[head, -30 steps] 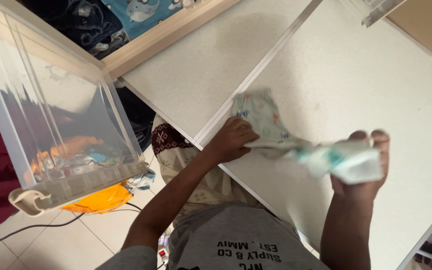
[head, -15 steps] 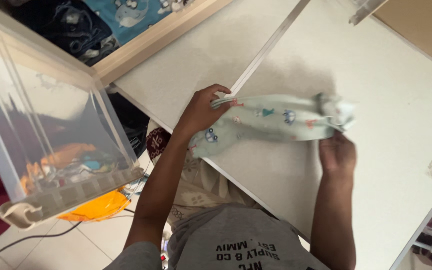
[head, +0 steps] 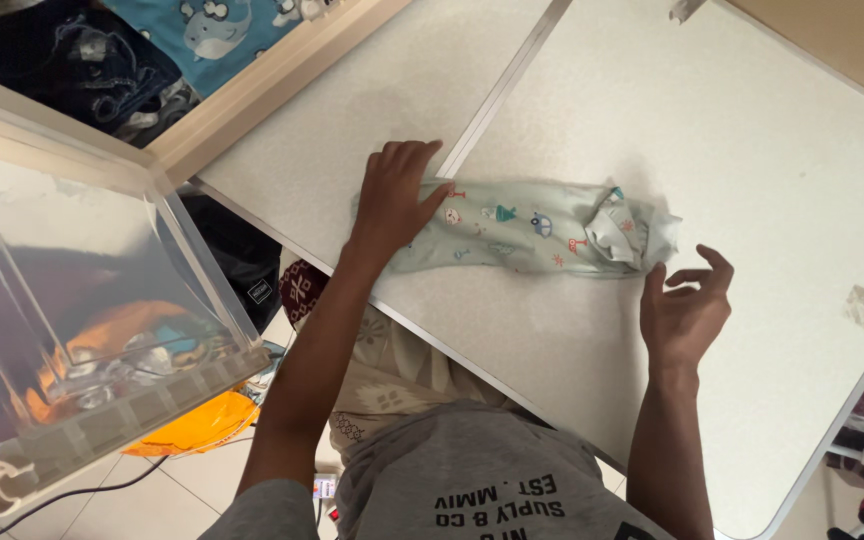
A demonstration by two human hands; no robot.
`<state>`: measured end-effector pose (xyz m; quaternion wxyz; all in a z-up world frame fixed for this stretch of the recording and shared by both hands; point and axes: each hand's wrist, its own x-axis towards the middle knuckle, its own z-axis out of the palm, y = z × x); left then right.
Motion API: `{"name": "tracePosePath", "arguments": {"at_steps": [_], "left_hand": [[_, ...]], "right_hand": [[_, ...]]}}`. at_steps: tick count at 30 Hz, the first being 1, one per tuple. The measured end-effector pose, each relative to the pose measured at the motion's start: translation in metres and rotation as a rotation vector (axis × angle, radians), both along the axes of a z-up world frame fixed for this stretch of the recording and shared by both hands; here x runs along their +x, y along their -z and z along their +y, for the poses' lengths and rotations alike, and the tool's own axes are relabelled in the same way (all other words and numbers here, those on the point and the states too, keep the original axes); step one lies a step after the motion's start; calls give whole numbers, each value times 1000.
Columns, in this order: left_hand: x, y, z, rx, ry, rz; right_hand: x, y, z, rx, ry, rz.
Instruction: The person folds baby clothes on a white table, including a patterned onesie and pants, then places them into a storage drawer alongside other garments.
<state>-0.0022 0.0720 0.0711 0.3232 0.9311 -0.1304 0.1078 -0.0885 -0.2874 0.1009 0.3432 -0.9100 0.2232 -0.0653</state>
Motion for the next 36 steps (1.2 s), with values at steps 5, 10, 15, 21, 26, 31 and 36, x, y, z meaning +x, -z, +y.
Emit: {"name": "tracePosePath", "arguments": {"at_steps": [5, 10, 15, 21, 26, 31, 36], "left_hand": [[-52, 6, -19, 159, -153, -106], [-76, 29, -15, 233, -155, 19], [-74, 35, 9, 266, -65, 80], [-73, 7, 19, 343, 0, 161], [-79, -4, 10, 395, 50, 263], [-89, 19, -32, 408, 228, 194], [-103, 31, -65, 237, 339, 194]], "right_hand": [[12, 3, 19, -247, -330, -273], [28, 44, 10, -321, -367, -412], [37, 62, -39, -220, -45, -299], [23, 57, -43, -243, -12, -252], [11, 48, -28, -281, -89, -263], [30, 43, 17, -347, -514, -314], [26, 36, 84, -255, -903, -273]]}}
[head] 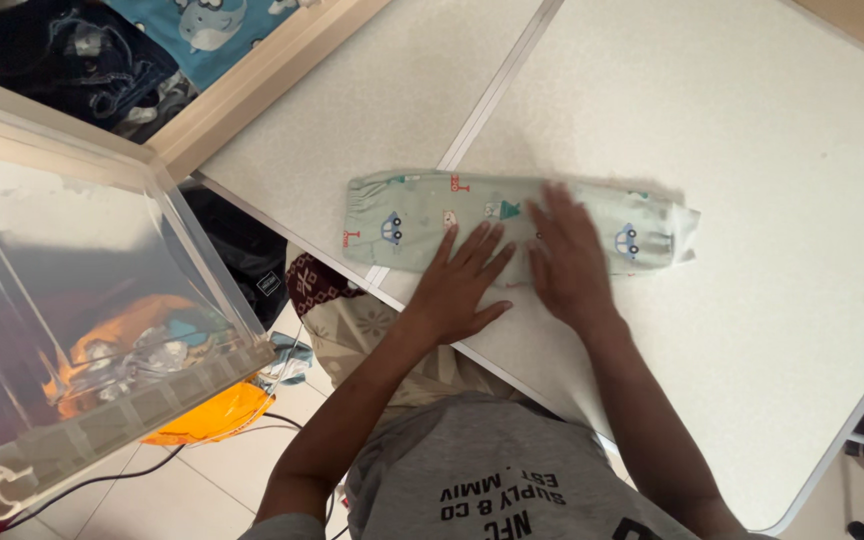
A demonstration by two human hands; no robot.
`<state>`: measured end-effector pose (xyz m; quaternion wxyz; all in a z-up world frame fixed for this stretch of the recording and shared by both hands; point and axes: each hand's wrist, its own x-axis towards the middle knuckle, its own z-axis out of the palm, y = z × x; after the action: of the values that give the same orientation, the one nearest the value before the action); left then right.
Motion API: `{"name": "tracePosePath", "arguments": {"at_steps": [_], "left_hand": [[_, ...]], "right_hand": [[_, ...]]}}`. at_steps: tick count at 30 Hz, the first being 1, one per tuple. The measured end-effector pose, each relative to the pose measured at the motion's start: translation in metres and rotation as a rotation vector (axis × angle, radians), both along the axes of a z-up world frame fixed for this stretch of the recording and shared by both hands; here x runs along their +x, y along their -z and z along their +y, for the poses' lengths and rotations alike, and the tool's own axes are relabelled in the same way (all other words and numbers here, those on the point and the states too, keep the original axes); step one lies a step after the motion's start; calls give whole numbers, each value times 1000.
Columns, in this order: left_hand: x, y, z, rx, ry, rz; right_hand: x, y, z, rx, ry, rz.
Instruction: The person folds baby clothes on a white table, including a patterned onesie and pants, then places them into a storage drawer alongside other garments.
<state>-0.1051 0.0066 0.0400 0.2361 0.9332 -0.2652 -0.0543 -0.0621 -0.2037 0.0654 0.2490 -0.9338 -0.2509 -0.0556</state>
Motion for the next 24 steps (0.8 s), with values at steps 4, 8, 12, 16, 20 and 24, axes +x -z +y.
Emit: {"name": "tracePosePath", "arguments": {"at_steps": [4, 8, 12, 16, 20, 24], "left_hand": [[-2, 1, 1, 116, 11, -65], [-8, -3, 4, 31, 17, -26], [-13, -9, 15, -54, -33, -23], [-5, -19, 35, -76, -130, 86], [1, -24, 50, -210, -328, 116], [-1, -20, 39, -172, -352, 4]], "right_hand": [[12, 8, 22, 20, -62, 178], [21, 15, 21, -130, 23, 114], [27, 19, 6, -207, 97, 139], [35, 18, -31, -333, 159, 173], [22, 15, -66, -275, 219, 123], [-4, 11, -81, -285, 241, 102]]}}
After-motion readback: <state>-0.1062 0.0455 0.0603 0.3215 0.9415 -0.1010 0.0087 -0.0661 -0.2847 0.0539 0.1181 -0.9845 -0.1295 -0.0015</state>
